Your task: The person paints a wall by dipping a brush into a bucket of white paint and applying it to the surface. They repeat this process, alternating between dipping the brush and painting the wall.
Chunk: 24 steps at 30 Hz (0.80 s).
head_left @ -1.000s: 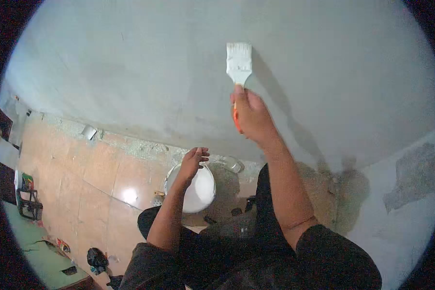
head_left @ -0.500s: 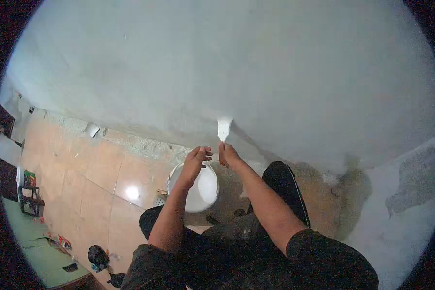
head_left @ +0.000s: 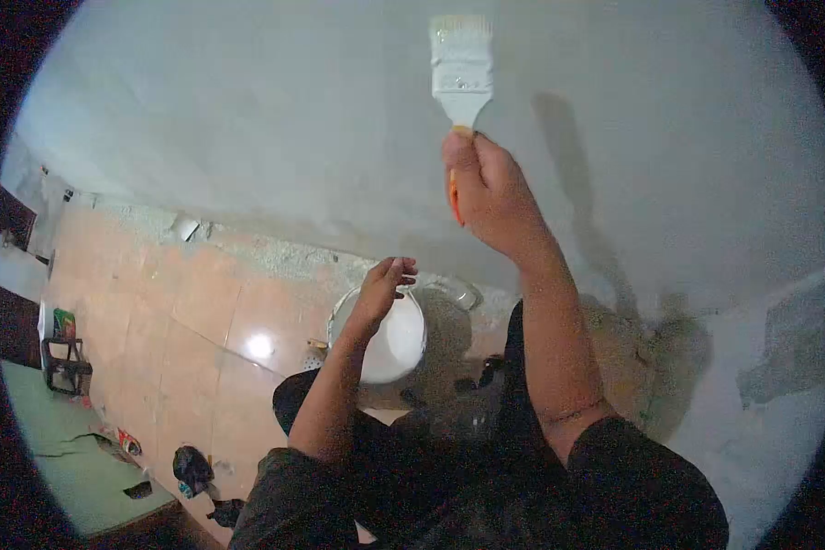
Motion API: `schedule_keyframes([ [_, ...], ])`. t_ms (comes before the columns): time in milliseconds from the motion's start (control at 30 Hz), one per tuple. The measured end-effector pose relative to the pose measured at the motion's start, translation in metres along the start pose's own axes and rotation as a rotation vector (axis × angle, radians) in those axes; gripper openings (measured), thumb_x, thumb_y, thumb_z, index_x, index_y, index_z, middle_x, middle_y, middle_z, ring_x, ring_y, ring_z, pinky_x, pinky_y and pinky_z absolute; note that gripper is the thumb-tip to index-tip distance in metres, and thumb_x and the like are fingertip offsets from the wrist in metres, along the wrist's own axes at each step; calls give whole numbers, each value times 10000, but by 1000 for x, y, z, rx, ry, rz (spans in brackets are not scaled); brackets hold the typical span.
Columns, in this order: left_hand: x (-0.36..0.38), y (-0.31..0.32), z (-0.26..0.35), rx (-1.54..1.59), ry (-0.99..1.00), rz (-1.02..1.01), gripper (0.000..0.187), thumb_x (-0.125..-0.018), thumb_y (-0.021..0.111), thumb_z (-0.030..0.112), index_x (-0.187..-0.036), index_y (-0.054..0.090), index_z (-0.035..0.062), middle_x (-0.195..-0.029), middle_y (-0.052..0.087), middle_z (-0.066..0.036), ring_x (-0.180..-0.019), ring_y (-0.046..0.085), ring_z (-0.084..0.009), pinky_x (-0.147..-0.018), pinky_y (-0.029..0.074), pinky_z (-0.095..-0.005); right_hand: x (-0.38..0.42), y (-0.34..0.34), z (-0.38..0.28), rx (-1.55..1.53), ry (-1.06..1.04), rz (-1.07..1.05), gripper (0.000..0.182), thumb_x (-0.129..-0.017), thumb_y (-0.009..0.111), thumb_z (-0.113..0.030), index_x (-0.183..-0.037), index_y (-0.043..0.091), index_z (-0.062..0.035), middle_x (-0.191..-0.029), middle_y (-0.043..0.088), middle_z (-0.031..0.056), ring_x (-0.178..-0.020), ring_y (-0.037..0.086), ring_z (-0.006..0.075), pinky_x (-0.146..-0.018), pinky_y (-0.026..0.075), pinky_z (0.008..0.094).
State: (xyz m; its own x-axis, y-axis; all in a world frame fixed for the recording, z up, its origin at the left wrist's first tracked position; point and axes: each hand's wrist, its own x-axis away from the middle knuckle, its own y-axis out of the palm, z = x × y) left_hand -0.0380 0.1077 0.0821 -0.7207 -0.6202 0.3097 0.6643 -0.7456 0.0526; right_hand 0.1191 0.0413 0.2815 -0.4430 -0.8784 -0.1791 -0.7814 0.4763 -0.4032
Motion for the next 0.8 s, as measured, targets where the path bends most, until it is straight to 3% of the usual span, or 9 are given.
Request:
schedule_keyframes([
  [100, 0, -1, -3, 14, 29, 6, 423, -937, 383, 397, -1119, 548, 53, -1033, 603, -76, -936, 577, -191, -754, 445, -340, -7, 3, 18, 131, -95, 154, 437, -962, 306, -390, -800, 502, -35, -597, 467, 51, -538, 482, 154, -570, 426, 317],
  [167, -1, 0, -5, 12, -6, 27, 425, -937, 381, 400, -1119, 545, 52, -1030, 604, -79, -937, 576, -191, -756, 441, -341, -17, 19, 74, 291, 190, 110, 460, -948, 292, -368, -897, 543, 14, -835, 594, 244, -827, 572, 419, -757, 434, 491],
  [233, -4, 1, -6, -14, -9, 17, 427, -937, 379, 398, -1123, 542, 50, -1023, 605, -82, -932, 577, -193, -750, 441, -338, -9, 39, 110, 436, 295, 159, 472, -939, 297, -375, -958, 554, 20, -917, 594, 269, -909, 563, 432, -793, 424, 513],
  [367, 1, -1, -6, -94, -5, 24, 378, -934, 411, 342, -1121, 537, 38, -1009, 607, -90, -913, 580, -187, -728, 445, -322, 12, 71, 186, 436, 433, 45, 464, -933, 309, -371, -958, 562, 18, -941, 590, 274, -944, 557, 431, -807, 426, 511],
  [467, 2, -21, -10, -56, 68, 114, 349, -928, 428, 309, -1125, 535, 42, -1005, 610, -94, -906, 588, -190, -717, 454, -323, 33, 80, 233, 319, 560, -89, 460, -933, 290, -345, -959, 559, 28, -913, 599, 265, -853, 588, 427, -803, 428, 513],
  [567, 5, -40, -6, 6, 75, 188, 360, -930, 424, 316, -1128, 533, 35, -1018, 607, -97, -928, 585, -197, -732, 453, -331, 44, 69, 221, 218, 654, -275, 478, -930, 275, -343, -919, 559, 41, -781, 615, 222, -702, 613, 386, -726, 463, 497],
  [633, 6, -50, -4, 18, 76, 217, 367, -932, 420, 318, -1130, 532, 30, -1027, 605, -99, -940, 583, -202, -741, 452, -334, 46, 57, 204, -2, 713, -187, 425, -930, 333, -377, -778, 527, -31, -479, 463, 79, -373, 419, 197, -448, 384, 383],
  [700, 8, -55, 2, 13, 77, 246, 418, -904, 467, 394, -1139, 541, 57, -1088, 591, -102, -987, 581, -217, -778, 455, -344, 35, 37, 180, 138, 524, -166, 420, -924, 366, -377, -731, 518, -36, -492, 449, 44, -399, 399, 150, -437, 371, 347],
  [800, 6, -56, 6, 33, 88, 281, 388, -914, 453, 349, -1139, 535, 43, -1065, 593, -101, -968, 581, -212, -758, 452, -329, 20, -3, 96, -34, 510, -69, 408, -929, 393, -389, -715, 494, -56, -536, 437, 6, -442, 407, 113, -430, 359, 303],
])
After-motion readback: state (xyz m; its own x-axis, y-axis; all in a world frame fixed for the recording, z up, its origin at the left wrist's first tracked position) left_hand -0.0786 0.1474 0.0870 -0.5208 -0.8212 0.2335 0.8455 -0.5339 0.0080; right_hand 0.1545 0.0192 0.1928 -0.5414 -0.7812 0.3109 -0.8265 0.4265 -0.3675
